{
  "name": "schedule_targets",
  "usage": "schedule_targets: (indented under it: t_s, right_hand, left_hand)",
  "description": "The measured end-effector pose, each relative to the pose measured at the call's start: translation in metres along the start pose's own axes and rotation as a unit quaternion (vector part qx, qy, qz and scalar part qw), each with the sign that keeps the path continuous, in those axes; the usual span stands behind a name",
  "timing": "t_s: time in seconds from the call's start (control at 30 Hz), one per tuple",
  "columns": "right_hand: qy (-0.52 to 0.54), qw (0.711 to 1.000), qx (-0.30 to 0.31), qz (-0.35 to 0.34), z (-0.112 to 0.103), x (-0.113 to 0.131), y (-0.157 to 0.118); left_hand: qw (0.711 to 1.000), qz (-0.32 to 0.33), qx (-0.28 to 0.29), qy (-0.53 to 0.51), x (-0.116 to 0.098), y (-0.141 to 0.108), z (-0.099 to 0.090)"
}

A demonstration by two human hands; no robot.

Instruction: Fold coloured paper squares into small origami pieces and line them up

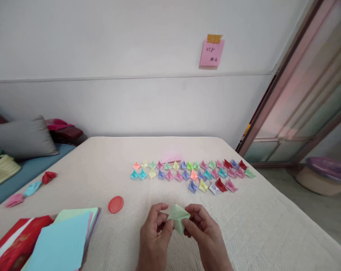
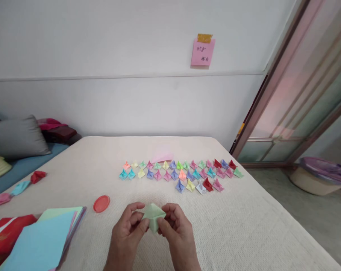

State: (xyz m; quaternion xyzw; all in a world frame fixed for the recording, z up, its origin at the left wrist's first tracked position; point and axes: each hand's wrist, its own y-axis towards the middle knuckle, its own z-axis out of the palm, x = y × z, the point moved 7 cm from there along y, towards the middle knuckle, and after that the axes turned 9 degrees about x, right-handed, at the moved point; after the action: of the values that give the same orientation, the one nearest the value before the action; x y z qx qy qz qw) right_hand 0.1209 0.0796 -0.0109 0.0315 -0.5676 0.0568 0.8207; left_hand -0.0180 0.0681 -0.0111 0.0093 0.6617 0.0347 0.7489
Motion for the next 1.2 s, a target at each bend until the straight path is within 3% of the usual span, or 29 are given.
schedule_targets:
  t_s: [0.2,0.4,0.77,1.2]
  right_hand:
    - [-0.014,1.000,-0.001,-0.002,-0.002,0.001,0.001]
    - [-0.033,0.999,0.006,-0.008,0.002,-0.001,-0.001]
    - [0.017,0.997,0.039,0.062,0.003,-0.014,0.002]
    - [-0.011,1.000,0.000,0.025,0.004,-0.008,-0.001]
  left_hand:
    - [0.999,-0.022,0.026,-0.008,-0.002,0.001,0.003]
    - [0.987,-0.103,0.121,-0.031,0.000,0.003,0.018]
    - [0.995,-0.086,0.056,-0.002,0.000,0.002,0.007]
    - [0.992,-0.102,0.056,-0.043,0.004,0.003,0.006]
